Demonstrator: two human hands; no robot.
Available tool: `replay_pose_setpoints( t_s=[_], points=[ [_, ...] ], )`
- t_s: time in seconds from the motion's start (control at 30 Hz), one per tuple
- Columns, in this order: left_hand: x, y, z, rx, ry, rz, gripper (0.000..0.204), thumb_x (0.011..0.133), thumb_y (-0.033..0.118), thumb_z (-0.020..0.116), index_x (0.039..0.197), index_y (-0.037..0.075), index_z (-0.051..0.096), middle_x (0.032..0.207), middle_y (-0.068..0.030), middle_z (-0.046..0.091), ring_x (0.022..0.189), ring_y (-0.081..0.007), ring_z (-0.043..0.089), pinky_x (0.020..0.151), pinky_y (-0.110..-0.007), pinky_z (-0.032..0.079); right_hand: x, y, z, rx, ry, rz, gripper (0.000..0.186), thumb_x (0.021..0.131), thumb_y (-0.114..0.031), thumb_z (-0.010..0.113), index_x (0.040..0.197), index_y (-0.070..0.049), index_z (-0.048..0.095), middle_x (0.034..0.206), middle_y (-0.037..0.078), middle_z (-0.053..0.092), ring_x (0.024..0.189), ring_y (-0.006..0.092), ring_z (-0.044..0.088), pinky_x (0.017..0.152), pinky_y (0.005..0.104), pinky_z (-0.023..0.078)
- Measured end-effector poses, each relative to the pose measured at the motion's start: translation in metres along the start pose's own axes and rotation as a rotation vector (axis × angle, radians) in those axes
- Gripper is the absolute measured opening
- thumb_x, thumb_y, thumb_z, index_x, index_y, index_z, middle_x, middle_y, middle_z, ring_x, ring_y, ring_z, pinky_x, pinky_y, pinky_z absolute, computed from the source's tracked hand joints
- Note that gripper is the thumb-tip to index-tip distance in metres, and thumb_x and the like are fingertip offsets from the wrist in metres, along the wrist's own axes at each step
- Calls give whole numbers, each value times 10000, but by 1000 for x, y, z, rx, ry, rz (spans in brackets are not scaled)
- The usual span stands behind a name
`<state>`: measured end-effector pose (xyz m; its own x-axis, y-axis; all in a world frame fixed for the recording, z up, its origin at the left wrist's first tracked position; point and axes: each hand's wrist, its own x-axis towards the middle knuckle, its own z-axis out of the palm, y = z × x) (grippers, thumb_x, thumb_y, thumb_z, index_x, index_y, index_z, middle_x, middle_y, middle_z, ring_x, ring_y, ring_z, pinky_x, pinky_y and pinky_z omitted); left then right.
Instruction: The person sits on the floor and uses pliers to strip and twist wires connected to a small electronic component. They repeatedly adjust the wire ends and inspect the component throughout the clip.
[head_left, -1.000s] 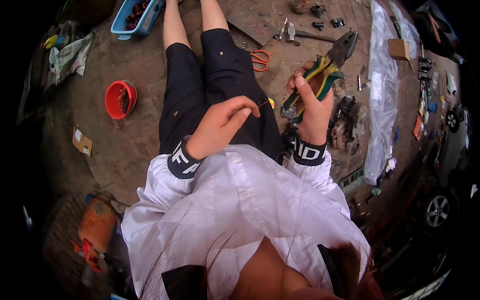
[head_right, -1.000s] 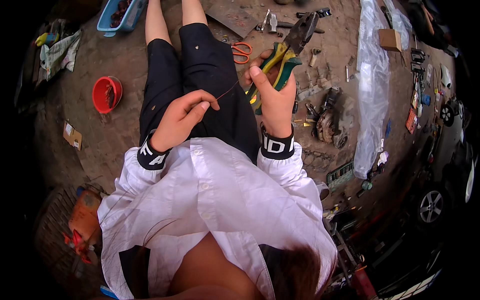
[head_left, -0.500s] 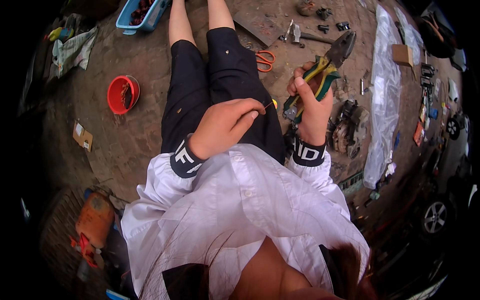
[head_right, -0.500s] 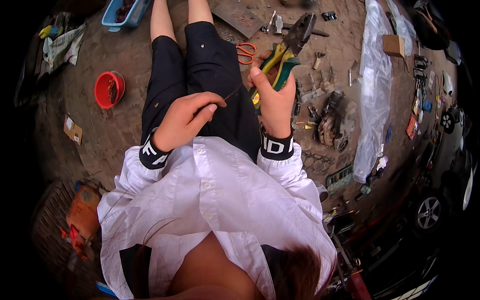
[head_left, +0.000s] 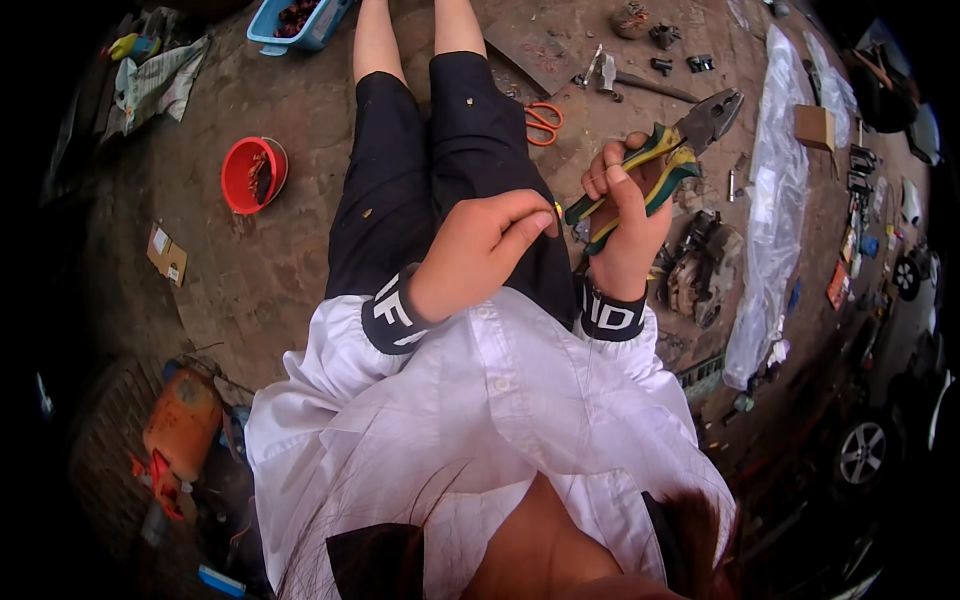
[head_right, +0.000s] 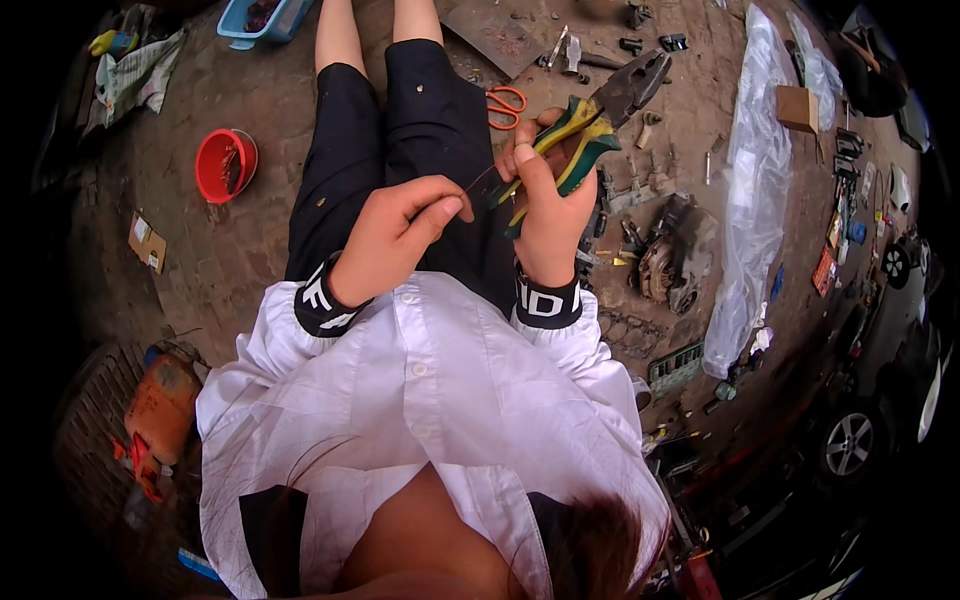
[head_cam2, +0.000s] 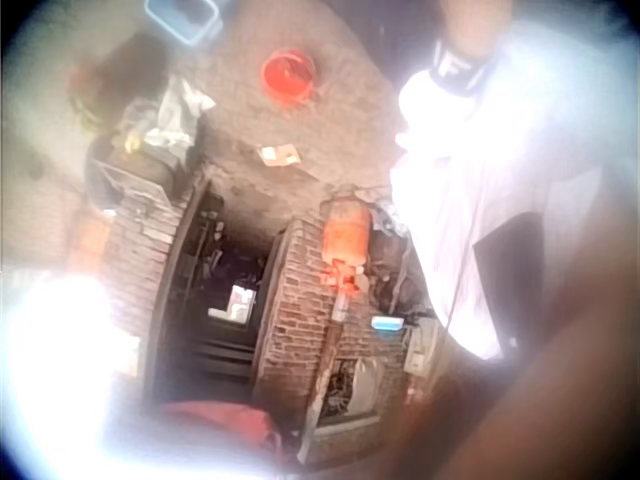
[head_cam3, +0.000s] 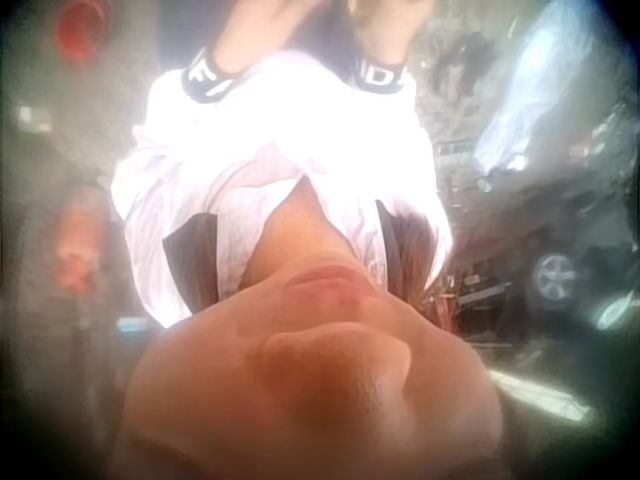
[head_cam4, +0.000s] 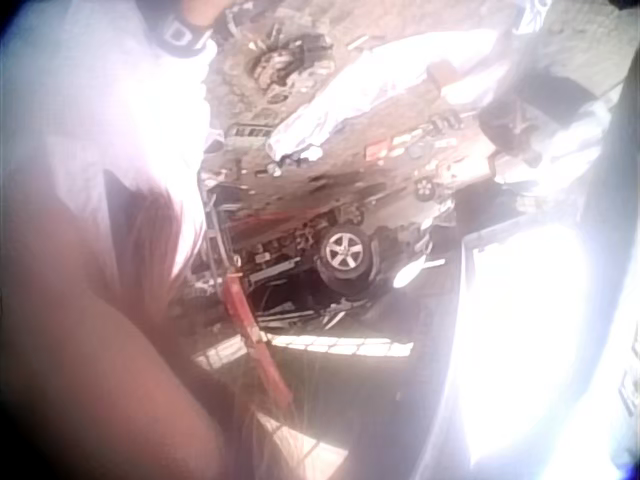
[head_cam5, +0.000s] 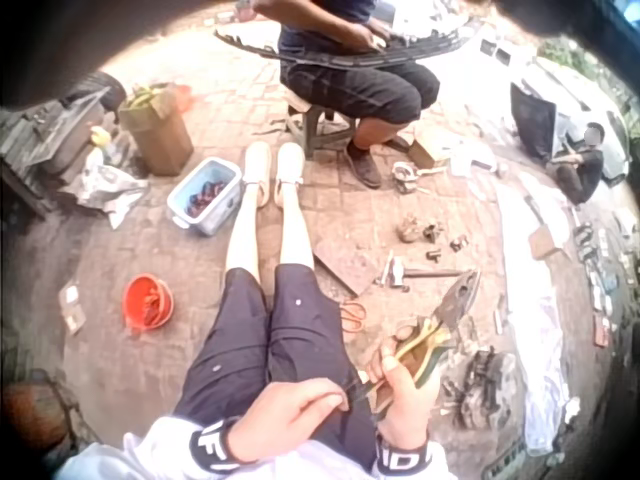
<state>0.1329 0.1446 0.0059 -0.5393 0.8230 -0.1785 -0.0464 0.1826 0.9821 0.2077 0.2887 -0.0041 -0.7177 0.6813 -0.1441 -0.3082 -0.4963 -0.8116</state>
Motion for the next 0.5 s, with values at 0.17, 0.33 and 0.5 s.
replay_pose_setpoints(
  t_s=[0.17,0.33,0.5],
  points=[
    [0,-3,3,3,7,45,151,941,92,524,902,-11,629,673,-22,535,567,-66,425,532,-224,374,-2,-3,0,5,-10,3,329,837,58,540,1152,6,456,924,87,549,732,144,487,659,295,404],
    [-2,-6,3,9,27,81,150,940,91,529,910,-13,633,682,-20,542,567,-61,428,530,-222,370,4,-10,-3,8,37,-43,333,837,51,551,1152,-8,458,939,86,549,733,145,485,670,295,407],
    [-1,-1,2,-24,-13,16,154,946,96,527,919,-9,636,667,-4,528,561,-47,409,518,-216,353,0,-9,-4,-17,7,-2,324,838,48,547,1147,3,460,941,93,553,742,149,503,664,300,416]
  ],
)
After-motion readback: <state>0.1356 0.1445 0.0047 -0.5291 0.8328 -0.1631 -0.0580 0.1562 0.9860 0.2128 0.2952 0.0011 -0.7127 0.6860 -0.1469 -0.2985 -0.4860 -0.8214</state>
